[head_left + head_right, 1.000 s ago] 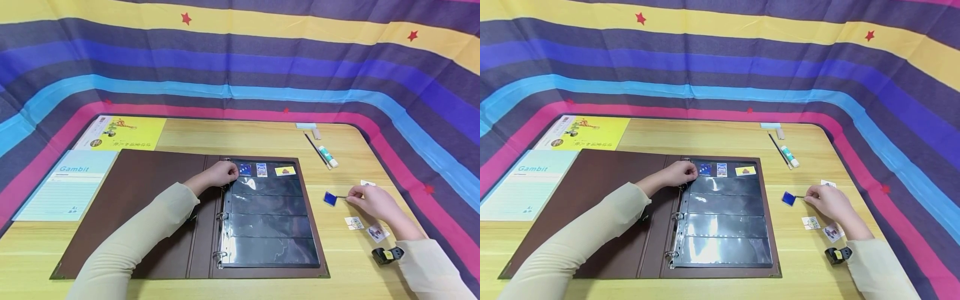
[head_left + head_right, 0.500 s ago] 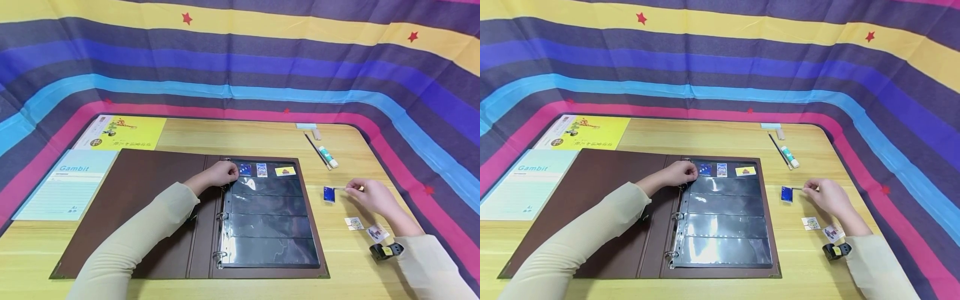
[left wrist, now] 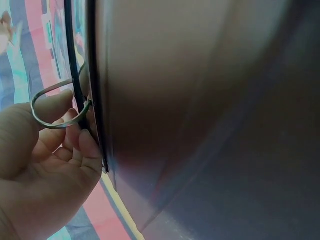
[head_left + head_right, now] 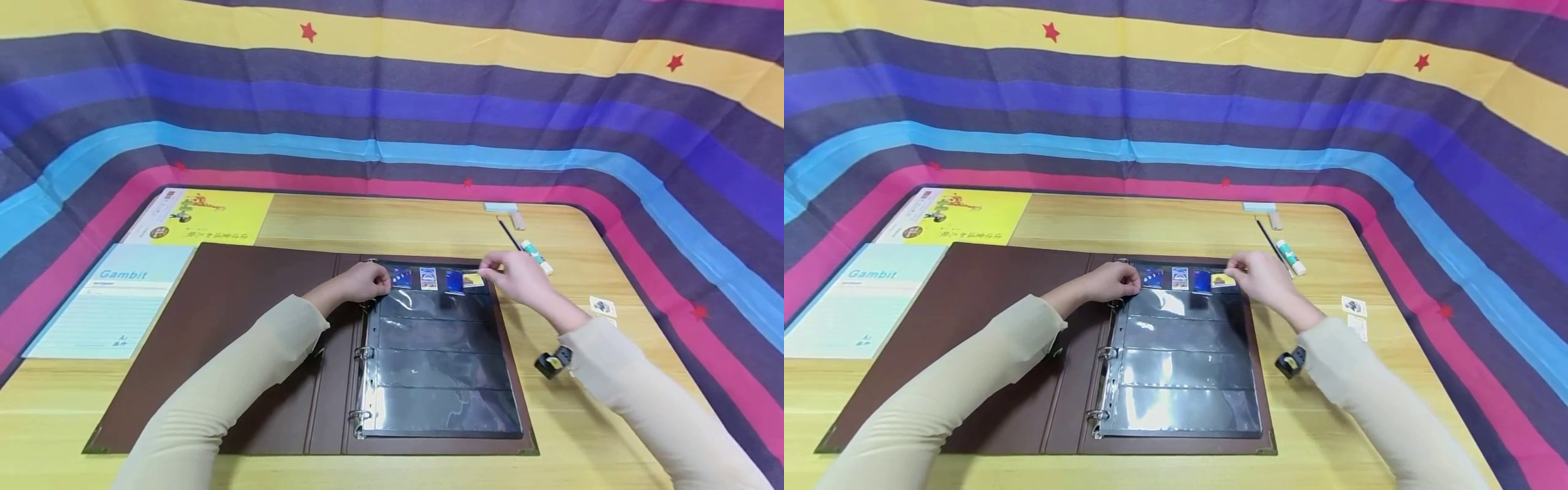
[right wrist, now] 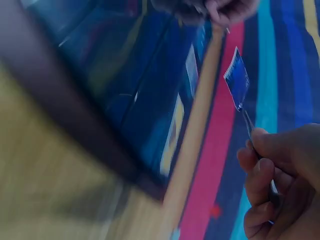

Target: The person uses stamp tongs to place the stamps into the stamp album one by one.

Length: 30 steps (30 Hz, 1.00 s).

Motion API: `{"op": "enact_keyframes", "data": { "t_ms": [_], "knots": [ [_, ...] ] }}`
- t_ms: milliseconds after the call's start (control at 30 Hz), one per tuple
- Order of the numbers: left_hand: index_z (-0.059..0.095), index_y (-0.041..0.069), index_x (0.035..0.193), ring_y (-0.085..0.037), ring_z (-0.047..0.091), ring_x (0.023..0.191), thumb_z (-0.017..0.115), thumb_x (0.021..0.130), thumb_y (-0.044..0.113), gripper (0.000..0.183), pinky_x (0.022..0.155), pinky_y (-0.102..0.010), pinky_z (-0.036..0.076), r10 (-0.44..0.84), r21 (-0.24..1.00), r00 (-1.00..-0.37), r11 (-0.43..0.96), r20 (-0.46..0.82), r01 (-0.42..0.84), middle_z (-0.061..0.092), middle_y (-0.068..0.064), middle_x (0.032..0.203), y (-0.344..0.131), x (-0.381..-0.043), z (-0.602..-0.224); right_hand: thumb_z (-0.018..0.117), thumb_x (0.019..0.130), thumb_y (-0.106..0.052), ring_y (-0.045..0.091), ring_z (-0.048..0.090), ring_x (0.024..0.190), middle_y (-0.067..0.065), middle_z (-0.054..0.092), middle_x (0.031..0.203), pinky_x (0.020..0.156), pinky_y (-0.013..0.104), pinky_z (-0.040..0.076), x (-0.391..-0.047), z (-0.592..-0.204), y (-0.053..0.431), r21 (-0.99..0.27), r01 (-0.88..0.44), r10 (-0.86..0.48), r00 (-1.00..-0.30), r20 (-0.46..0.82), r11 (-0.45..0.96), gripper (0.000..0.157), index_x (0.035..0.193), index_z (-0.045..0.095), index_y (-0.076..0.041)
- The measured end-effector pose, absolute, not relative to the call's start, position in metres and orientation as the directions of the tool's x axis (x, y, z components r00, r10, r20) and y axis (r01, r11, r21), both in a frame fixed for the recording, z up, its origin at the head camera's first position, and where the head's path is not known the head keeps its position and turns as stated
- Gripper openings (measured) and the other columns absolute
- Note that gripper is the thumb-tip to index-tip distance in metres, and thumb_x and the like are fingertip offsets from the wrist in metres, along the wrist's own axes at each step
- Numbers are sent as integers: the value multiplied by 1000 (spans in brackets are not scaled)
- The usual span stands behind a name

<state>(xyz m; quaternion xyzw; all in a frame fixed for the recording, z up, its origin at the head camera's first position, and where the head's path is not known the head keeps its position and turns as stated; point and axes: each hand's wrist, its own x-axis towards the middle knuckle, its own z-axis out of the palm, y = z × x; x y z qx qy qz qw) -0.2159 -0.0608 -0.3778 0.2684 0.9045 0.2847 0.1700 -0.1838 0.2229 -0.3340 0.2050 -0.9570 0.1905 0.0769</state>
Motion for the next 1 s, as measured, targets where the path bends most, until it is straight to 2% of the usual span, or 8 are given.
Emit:
{"op": "enact_keyframes", "data": {
  "t_ms": [267, 600, 1000],
  "knots": [
    [56, 9, 75, -11, 45, 62, 50, 81, 12, 9, 64, -24, 37, 603, 589, -784, 689, -143, 423, 50, 2, 67, -58, -217, -377, 60, 75, -21, 10, 50, 55, -4, 58, 65, 49, 31, 37, -207, -350, 172, -269, -432, -378, -897, 231, 861, 8, 74, 62, -13],
    [55, 7, 75, -12, 45, 62, 50, 82, 10, 9, 64, -25, 37, 600, 598, -785, 688, -150, 412, 50, 0, 67, -57, -215, -374, 60, 73, -19, 13, 50, 55, -6, 58, 67, 43, 30, 36, -212, -360, 154, -232, -435, -379, -892, 248, 870, 4, 73, 62, -16],
    [55, 8, 75, -12, 45, 62, 47, 82, 8, 10, 64, -24, 37, 588, 602, -794, 694, -157, 394, 51, 0, 71, -60, -215, -378, 60, 74, -18, 8, 45, 53, -10, 53, 59, 50, 27, 35, -204, -365, 149, -339, -435, -442, -895, 62, 834, 6, 68, 60, -17]
  ]
}}
